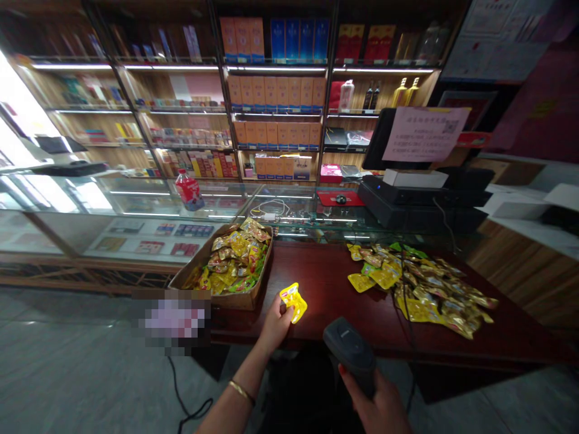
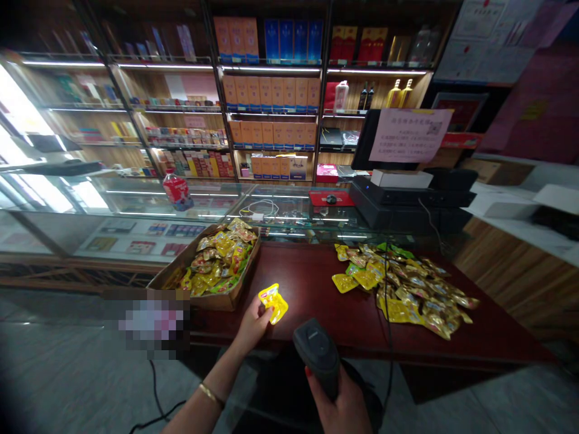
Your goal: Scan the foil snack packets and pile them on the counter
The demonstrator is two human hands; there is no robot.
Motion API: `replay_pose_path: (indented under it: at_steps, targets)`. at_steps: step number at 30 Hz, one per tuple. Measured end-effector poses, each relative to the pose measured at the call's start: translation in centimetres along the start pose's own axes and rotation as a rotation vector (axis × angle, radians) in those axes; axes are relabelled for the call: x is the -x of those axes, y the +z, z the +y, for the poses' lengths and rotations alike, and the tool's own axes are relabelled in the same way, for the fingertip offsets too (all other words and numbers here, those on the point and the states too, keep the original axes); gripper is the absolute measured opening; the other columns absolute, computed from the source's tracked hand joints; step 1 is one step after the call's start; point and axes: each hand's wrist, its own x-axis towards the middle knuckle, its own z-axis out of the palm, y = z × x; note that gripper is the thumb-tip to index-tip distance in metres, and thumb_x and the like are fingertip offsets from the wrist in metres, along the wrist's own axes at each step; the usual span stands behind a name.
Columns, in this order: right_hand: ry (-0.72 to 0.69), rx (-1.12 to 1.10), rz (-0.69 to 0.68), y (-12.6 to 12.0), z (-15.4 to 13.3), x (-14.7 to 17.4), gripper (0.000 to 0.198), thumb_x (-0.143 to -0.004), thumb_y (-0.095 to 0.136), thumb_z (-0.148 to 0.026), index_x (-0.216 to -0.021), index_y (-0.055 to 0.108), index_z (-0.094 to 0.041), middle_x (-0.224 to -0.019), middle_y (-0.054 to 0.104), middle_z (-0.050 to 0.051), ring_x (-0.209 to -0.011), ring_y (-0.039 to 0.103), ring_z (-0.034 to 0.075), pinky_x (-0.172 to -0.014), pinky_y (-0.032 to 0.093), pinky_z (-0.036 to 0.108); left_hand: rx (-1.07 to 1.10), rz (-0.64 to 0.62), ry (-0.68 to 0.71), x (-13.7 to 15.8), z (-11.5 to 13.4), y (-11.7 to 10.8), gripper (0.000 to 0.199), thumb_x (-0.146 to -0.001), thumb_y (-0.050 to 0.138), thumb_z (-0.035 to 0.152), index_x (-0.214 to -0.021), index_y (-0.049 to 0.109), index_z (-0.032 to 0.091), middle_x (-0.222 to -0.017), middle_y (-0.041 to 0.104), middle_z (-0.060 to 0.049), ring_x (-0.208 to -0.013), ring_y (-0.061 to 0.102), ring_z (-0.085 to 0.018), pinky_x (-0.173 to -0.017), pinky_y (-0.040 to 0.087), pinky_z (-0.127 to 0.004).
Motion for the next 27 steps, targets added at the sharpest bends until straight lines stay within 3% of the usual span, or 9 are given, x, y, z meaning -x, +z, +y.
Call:
replay_pose_path:
  at_steps: [5,9,12,15,27]
  targets:
    - [-0.024,0.046,-0.014,0.5,-0.6,-0.5,0.058,-0.078,0.060,-0.076,-0.088,0.077,-0.022,-0.067,0.077,0.007,-0.076,0.077,0.030,-0.061,0.059,0.029,0.014,-0.026,-0.033,0.1,0.2,0.1,0.042,-0.075,0.071,0.034,-0.113,0.059,0.019,-0.101,0.077,-0.009,-0.096,0.073,-0.027,-0.086,0.058,-0.039]
    - [-0.027,0.099,-0.125,0.8,-0.9,-1.3,0.053,-0.083,0.060,-0.069,-0.099,0.076,-0.021,-0.079,0.081,0.008,-0.077,0.078,0.028,-0.071,0.060,0.029,0.047,-0.046,-0.049,0.2,0.7,0.1,0.045,-0.072,0.073,0.035,-0.113,0.060,0.019,-0.102,0.077,-0.009,-0.097,0.073,-0.026,-0.087,0.058,-0.039]
    - [-0.034,0.109,-0.196,1.1,-0.9,-1.8,0.051,-0.086,0.059,-0.063,-0.107,0.075,-0.020,-0.094,0.082,0.010,-0.092,0.078,0.029,-0.080,0.060,0.029,0.086,-0.054,-0.034,0.2,0.9,0.1,0.048,-0.071,0.074,0.033,-0.114,0.059,0.019,-0.105,0.076,-0.009,-0.097,0.073,-0.025,-0.089,0.057,-0.038]
    - [-0.066,0.093,-0.183,1.4,-0.9,-2.0,0.049,-0.087,0.059,-0.060,-0.110,0.075,-0.019,-0.103,0.081,0.012,-0.101,0.077,0.030,-0.085,0.059,0.030,0.045,-0.055,-0.052,0.2,1.0,0.1,0.045,-0.072,0.072,0.030,-0.113,0.060,0.018,-0.101,0.077,-0.009,-0.090,0.074,-0.024,-0.086,0.058,-0.037]
    - [-0.124,0.014,-0.156,2.6,-1.7,-3.6,0.041,-0.089,0.062,-0.055,-0.102,0.075,-0.019,-0.099,0.082,0.012,-0.097,0.077,0.029,-0.082,0.058,0.030,0.075,-0.110,-0.096,0.1,1.2,-0.1,0.054,-0.072,0.073,0.032,-0.121,0.060,0.016,-0.100,0.078,-0.009,-0.089,0.075,-0.024,-0.082,0.058,-0.034]
